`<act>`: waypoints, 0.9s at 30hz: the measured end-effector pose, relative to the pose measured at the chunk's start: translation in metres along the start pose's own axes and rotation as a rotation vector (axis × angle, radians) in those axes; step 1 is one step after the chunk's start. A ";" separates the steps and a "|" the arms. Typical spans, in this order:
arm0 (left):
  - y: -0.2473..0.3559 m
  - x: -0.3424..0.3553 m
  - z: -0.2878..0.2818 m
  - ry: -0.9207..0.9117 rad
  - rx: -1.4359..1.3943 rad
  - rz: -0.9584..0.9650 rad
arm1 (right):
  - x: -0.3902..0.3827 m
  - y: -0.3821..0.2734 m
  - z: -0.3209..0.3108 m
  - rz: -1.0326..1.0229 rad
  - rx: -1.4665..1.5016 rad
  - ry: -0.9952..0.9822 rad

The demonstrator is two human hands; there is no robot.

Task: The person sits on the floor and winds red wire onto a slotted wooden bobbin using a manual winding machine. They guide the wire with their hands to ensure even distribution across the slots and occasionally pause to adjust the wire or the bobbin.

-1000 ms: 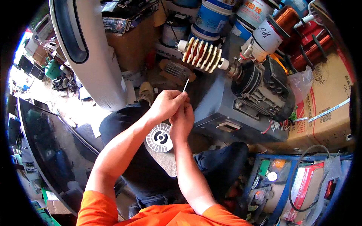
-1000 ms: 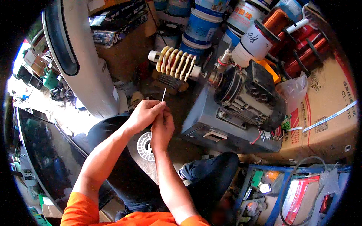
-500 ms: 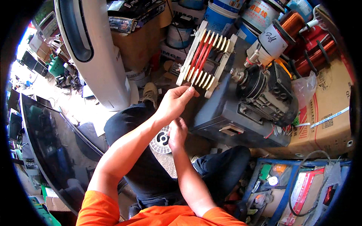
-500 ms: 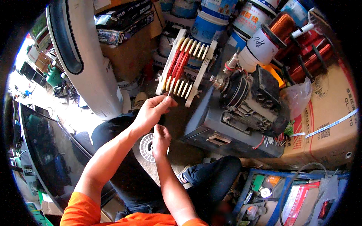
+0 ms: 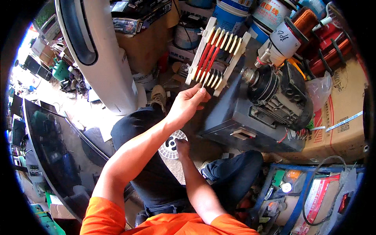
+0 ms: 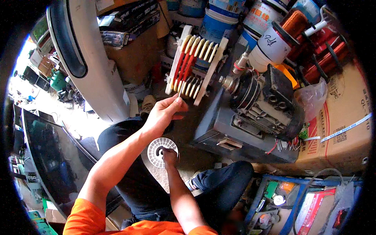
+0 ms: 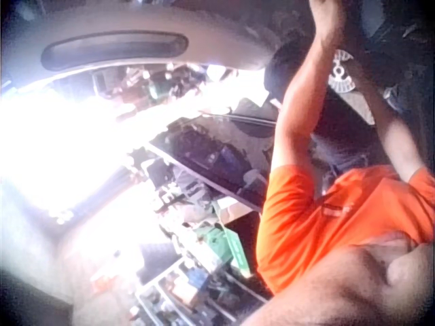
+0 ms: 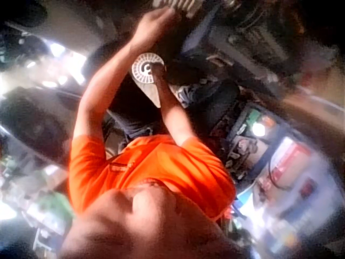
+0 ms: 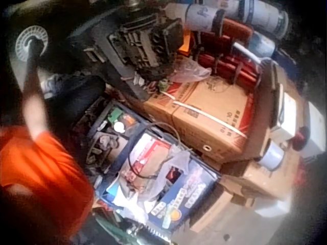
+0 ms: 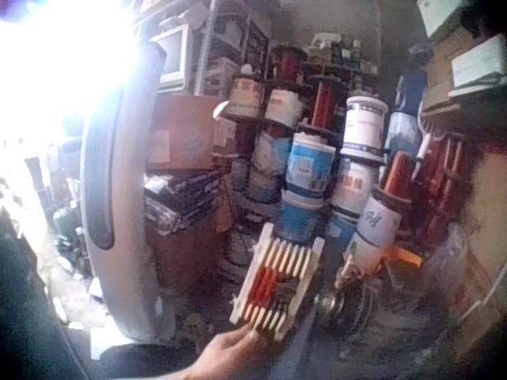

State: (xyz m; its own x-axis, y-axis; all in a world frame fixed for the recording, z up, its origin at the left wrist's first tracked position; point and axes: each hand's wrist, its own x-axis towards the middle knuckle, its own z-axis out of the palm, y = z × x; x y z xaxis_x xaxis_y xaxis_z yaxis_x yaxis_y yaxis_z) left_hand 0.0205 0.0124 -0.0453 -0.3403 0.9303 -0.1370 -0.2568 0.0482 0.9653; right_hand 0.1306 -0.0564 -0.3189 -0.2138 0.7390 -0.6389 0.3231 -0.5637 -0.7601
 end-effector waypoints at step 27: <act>0.026 -0.006 0.004 -0.012 -0.155 -0.020 | -0.084 -0.212 -0.040 -0.607 0.585 -0.108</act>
State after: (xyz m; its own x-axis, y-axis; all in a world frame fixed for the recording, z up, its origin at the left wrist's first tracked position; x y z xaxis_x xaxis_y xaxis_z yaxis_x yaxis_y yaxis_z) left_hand 0.0195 0.0091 -0.0185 -0.3230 0.9340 -0.1528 -0.4007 0.0113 0.9162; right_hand 0.1173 0.0156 -0.0990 -0.2929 0.9523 -0.0854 -0.3982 -0.2027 -0.8946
